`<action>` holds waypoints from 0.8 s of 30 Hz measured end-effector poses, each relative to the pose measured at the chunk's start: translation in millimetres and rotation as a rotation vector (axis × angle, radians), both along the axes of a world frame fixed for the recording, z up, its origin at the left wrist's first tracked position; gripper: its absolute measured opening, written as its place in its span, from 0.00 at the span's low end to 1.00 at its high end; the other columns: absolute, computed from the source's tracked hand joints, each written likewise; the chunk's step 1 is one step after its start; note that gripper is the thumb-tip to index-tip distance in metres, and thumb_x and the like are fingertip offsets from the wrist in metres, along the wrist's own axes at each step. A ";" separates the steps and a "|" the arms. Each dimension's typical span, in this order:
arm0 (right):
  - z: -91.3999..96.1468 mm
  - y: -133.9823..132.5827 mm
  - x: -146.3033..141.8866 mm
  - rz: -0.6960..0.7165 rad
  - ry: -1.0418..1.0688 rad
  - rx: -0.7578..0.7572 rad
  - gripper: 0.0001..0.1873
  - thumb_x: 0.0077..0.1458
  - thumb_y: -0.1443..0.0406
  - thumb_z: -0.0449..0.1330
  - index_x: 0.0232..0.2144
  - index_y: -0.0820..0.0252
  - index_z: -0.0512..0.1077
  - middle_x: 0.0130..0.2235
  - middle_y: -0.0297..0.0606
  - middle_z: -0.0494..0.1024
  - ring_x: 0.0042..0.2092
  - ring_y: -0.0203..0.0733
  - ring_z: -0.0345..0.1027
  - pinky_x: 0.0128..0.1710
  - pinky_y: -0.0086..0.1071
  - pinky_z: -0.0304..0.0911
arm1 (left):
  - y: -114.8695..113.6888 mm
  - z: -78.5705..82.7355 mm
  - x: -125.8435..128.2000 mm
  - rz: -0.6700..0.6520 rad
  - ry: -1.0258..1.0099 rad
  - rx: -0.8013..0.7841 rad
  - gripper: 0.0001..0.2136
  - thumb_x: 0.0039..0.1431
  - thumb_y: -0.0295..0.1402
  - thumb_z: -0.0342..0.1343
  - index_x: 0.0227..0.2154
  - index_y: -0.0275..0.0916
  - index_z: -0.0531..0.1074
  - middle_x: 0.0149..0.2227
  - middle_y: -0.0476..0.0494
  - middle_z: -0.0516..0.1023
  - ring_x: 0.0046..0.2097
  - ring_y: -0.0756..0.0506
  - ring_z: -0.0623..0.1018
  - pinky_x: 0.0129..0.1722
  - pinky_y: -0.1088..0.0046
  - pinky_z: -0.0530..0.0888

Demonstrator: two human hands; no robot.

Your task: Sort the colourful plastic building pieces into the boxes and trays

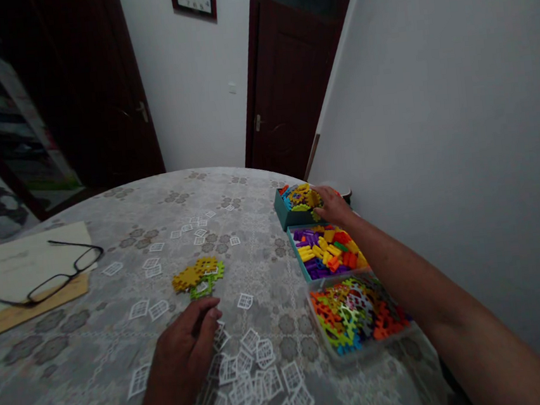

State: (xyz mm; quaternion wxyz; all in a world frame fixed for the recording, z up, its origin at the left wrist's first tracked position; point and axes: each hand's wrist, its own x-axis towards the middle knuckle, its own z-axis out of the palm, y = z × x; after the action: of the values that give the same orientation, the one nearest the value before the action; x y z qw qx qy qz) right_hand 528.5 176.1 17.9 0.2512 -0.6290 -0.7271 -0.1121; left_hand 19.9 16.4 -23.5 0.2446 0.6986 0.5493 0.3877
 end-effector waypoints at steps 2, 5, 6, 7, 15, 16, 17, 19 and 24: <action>-4.8 -1.5 -0.1 -0.008 0.003 0.017 0.42 0.55 0.67 0.65 0.72 0.55 0.64 0.68 0.50 0.69 0.70 0.59 0.63 0.70 0.57 0.63 | -0.2 -1.0 -0.3 0.003 0.002 0.002 0.17 0.67 0.48 0.55 0.43 0.45 0.84 0.39 0.45 0.89 0.38 0.40 0.87 0.42 0.66 0.81; -11.6 -5.1 -1.6 -0.030 0.011 0.063 0.42 0.55 0.68 0.64 0.71 0.56 0.63 0.67 0.51 0.69 0.70 0.60 0.61 0.71 0.57 0.62 | -0.3 -3.1 -0.2 0.006 0.006 0.003 0.17 0.67 0.49 0.55 0.44 0.46 0.84 0.39 0.45 0.89 0.39 0.40 0.87 0.41 0.67 0.81; -13.5 -6.5 -2.3 -0.045 0.014 0.085 0.41 0.56 0.68 0.63 0.71 0.57 0.64 0.67 0.52 0.69 0.70 0.60 0.61 0.71 0.56 0.62 | -0.4 -3.6 0.1 0.004 0.009 0.003 0.17 0.67 0.49 0.55 0.44 0.46 0.84 0.40 0.44 0.89 0.39 0.40 0.87 0.42 0.67 0.81; -15.3 -7.9 -2.9 -0.067 0.018 0.108 0.39 0.57 0.68 0.63 0.70 0.58 0.64 0.66 0.54 0.68 0.69 0.60 0.61 0.70 0.55 0.62 | -0.5 -3.9 0.5 0.002 0.013 0.003 0.17 0.66 0.49 0.55 0.44 0.46 0.85 0.40 0.44 0.89 0.40 0.40 0.87 0.42 0.67 0.81; -24.3 -12.9 -7.8 -0.240 -0.032 0.059 0.14 0.62 0.67 0.60 0.50 0.60 0.74 0.52 0.53 0.74 0.56 0.58 0.68 0.60 0.46 0.66 | -1.0 -3.6 3.5 -0.008 0.035 -0.015 0.18 0.65 0.50 0.54 0.43 0.46 0.85 0.43 0.44 0.90 0.43 0.38 0.88 0.46 0.65 0.82; -25.0 -13.0 -8.5 -0.237 -0.036 0.045 0.11 0.62 0.67 0.59 0.47 0.59 0.74 0.50 0.52 0.75 0.54 0.57 0.68 0.59 0.45 0.66 | -1.0 -4.1 3.4 -0.010 0.037 -0.020 0.19 0.65 0.50 0.54 0.43 0.46 0.85 0.43 0.44 0.90 0.43 0.38 0.88 0.46 0.65 0.82; -25.7 -13.2 -9.2 -0.235 -0.041 0.031 0.08 0.63 0.67 0.59 0.44 0.59 0.75 0.48 0.51 0.76 0.53 0.56 0.68 0.57 0.44 0.66 | -1.0 -4.7 3.3 -0.010 0.039 -0.026 0.19 0.65 0.50 0.54 0.43 0.46 0.85 0.43 0.44 0.89 0.43 0.38 0.87 0.46 0.65 0.82; -26.6 -14.1 -10.6 -0.236 -0.049 0.005 0.07 0.64 0.68 0.57 0.42 0.58 0.75 0.45 0.49 0.77 0.51 0.55 0.68 0.55 0.42 0.66 | -1.0 -5.9 3.2 -0.011 0.043 -0.030 0.19 0.66 0.50 0.54 0.43 0.46 0.85 0.43 0.44 0.89 0.43 0.38 0.87 0.46 0.64 0.81; -26.7 -15.9 -12.9 -0.280 -0.052 -0.045 0.07 0.66 0.65 0.57 0.42 0.58 0.75 0.46 0.50 0.79 0.50 0.53 0.70 0.51 0.40 0.65 | -0.8 -6.8 4.0 -0.036 0.040 -0.035 0.19 0.66 0.50 0.54 0.43 0.46 0.84 0.43 0.43 0.89 0.44 0.38 0.87 0.48 0.64 0.81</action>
State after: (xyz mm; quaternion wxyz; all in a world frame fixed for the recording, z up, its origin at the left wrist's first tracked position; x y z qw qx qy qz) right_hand 515.6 160.2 -8.8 0.1999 -0.7268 -0.6407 -0.1461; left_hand 23.9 15.6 -30.3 0.2527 0.7117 0.5480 0.3596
